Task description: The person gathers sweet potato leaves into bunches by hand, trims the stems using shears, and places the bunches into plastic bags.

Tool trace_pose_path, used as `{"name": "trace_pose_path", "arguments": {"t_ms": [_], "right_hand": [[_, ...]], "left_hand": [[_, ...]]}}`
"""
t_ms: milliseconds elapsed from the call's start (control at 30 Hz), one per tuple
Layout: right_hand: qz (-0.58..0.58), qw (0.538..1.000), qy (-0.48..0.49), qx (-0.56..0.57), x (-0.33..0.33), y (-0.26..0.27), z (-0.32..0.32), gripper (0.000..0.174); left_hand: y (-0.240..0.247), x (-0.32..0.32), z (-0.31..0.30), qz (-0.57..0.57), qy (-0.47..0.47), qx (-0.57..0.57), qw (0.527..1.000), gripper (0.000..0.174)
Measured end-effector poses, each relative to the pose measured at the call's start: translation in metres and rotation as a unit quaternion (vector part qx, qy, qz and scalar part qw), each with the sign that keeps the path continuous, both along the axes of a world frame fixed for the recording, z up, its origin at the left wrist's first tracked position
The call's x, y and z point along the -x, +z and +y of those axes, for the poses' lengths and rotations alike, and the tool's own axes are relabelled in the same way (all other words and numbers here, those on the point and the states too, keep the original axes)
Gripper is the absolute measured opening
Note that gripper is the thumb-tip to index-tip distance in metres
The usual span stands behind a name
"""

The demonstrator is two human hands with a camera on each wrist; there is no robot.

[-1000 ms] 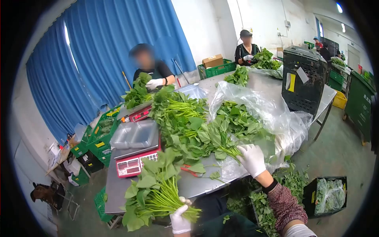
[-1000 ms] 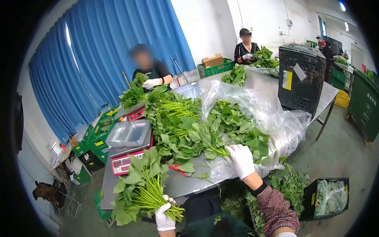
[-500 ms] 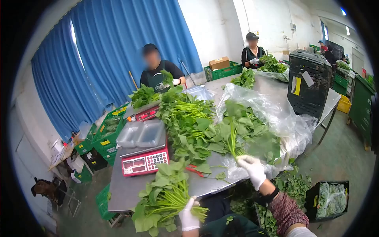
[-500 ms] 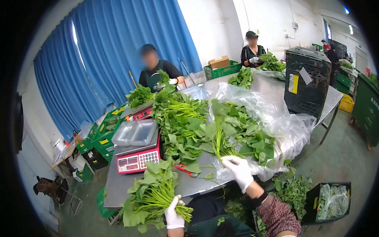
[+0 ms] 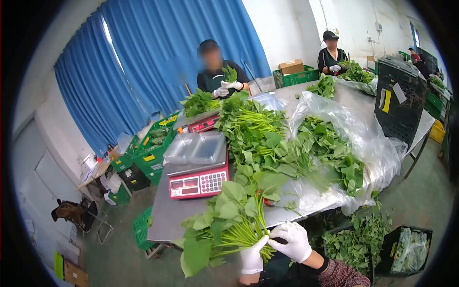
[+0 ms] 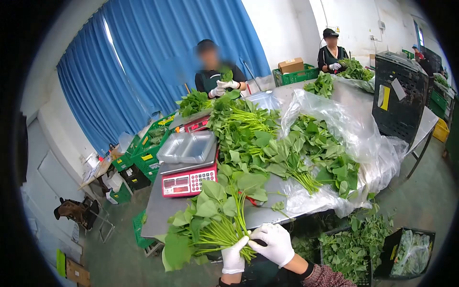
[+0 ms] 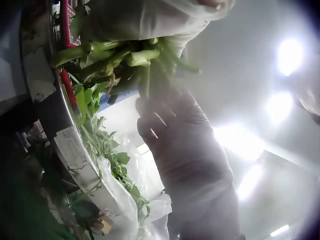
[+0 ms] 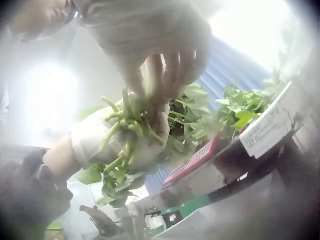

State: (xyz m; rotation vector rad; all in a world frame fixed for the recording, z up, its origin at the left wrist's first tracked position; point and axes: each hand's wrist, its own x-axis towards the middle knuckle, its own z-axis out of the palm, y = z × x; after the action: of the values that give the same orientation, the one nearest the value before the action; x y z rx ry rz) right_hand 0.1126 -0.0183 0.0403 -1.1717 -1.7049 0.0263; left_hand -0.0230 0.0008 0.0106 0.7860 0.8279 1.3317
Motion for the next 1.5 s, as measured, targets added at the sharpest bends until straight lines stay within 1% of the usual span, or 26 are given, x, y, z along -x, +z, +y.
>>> {"name": "trace_pose_path", "arguments": {"t_ms": [133,200,233,267,367,400,433,467,500,533,567,600,667,733,900,967,1000,1033,1200,1233,1333,1367,1400,1433,1467,1500], "right_hand": [[0.047,0.998,0.021,0.032,-0.001,-0.013,0.004,0.012],[0.124,0.992,0.016,0.011,0.004,-0.013,0.000,0.011],[0.185,0.983,0.015,0.002,0.006,-0.012,-0.003,0.011],[0.245,0.969,0.015,-0.004,0.006,-0.011,-0.007,0.011],[0.355,0.918,-0.155,-0.078,-0.014,0.015,-0.027,0.012],[0.408,0.881,-0.183,-0.158,-0.034,0.004,-0.025,0.016],[0.569,0.786,-0.076,-0.229,-0.045,0.016,-0.028,0.018],[0.653,0.701,-0.104,-0.266,-0.046,0.021,-0.020,0.026],[0.653,0.741,-0.032,-0.153,-0.045,0.012,-0.015,0.031],[0.642,0.765,0.031,-0.038,-0.045,0.003,-0.010,0.050],[0.491,0.867,0.059,0.058,-0.035,0.009,-0.004,0.031],[0.321,0.931,0.080,0.152,-0.020,0.017,0.003,0.029],[0.182,0.965,0.158,0.099,-0.003,0.022,0.022,0.017],[0.380,0.861,0.255,0.222,0.009,0.016,0.028,0.013],[0.358,0.873,0.235,0.232,0.008,0.001,0.035,0.011],[0.286,0.913,0.167,0.238,0.007,0.002,0.030,0.011],[0.286,0.912,0.162,0.245,0.007,0.003,0.026,0.011],[0.243,0.940,0.147,0.190,0.008,0.006,0.024,0.011],[0.126,0.986,0.078,0.081,0.014,0.009,0.014,0.009],[0.048,0.996,0.059,0.052,0.010,0.009,0.011,0.013],[0.070,0.994,0.072,-0.031,0.003,-0.005,0.000,0.016],[0.138,0.989,0.007,-0.060,0.000,-0.002,-0.012,0.022],[0.204,0.973,-0.057,-0.088,-0.006,0.005,-0.027,0.029],[0.283,0.938,0.011,-0.198,-0.023,0.023,-0.038,0.028],[0.358,0.881,0.078,-0.301,-0.041,0.043,-0.041,0.030],[0.479,0.806,0.003,-0.348,-0.051,0.054,-0.039,0.025]], "left_hand": [[-0.001,-0.005,0.003,-0.005,0.022,-0.016,1.000,0.033],[0.002,-0.005,0.003,-0.090,0.029,0.028,0.995,0.030],[0.002,0.000,0.007,-0.070,0.033,0.033,0.996,0.027],[0.004,0.004,0.011,-0.137,0.083,0.103,0.982,0.023],[0.022,0.014,0.016,-0.121,0.112,0.089,0.982,0.019],[0.020,0.017,0.018,-0.140,0.125,0.075,0.979,0.019],[0.015,0.021,0.017,-0.124,0.087,0.065,0.986,0.021],[0.017,0.020,0.017,-0.105,0.047,0.056,0.992,0.023],[0.020,0.015,0.014,-0.114,0.046,0.077,0.989,0.027],[-0.006,0.018,0.019,-0.127,0.031,0.052,0.990,0.033],[0.012,0.013,0.010,-0.127,-0.006,0.094,0.987,0.023],[0.030,0.008,0.001,-0.124,-0.046,0.134,0.982,0.015],[0.029,0.008,-0.004,-0.116,-0.066,0.127,0.983,0.015],[0.026,0.011,-0.008,-0.104,-0.074,0.127,0.984,0.015],[0.023,0.014,-0.009,-0.019,-0.046,0.108,0.993,0.016],[0.018,0.009,-0.006,0.013,-0.030,0.107,0.994,0.016],[0.009,0.004,-0.001,-0.011,0.002,0.052,0.999,0.026],[0.013,0.002,-0.003,-0.035,0.037,-0.001,0.999,0.039],[0.010,0.005,0.003,-0.088,0.016,0.044,0.995,0.030],[0.007,0.005,0.005,-0.083,0.014,0.052,0.995,0.027],[0.007,0.003,0.006,-0.120,0.015,0.048,0.991,0.023],[-0.004,0.008,0.013,-0.129,0.015,0.062,0.990,0.022],[0.007,0.013,0.014,-0.145,0.033,0.109,0.983,0.020],[0.004,0.018,0.017,-0.143,0.039,0.102,0.984,0.019],[0.003,0.021,0.020,-0.142,0.045,0.096,0.984,0.018],[0.004,0.022,0.018,-0.132,0.049,0.095,0.985,0.018]]}}
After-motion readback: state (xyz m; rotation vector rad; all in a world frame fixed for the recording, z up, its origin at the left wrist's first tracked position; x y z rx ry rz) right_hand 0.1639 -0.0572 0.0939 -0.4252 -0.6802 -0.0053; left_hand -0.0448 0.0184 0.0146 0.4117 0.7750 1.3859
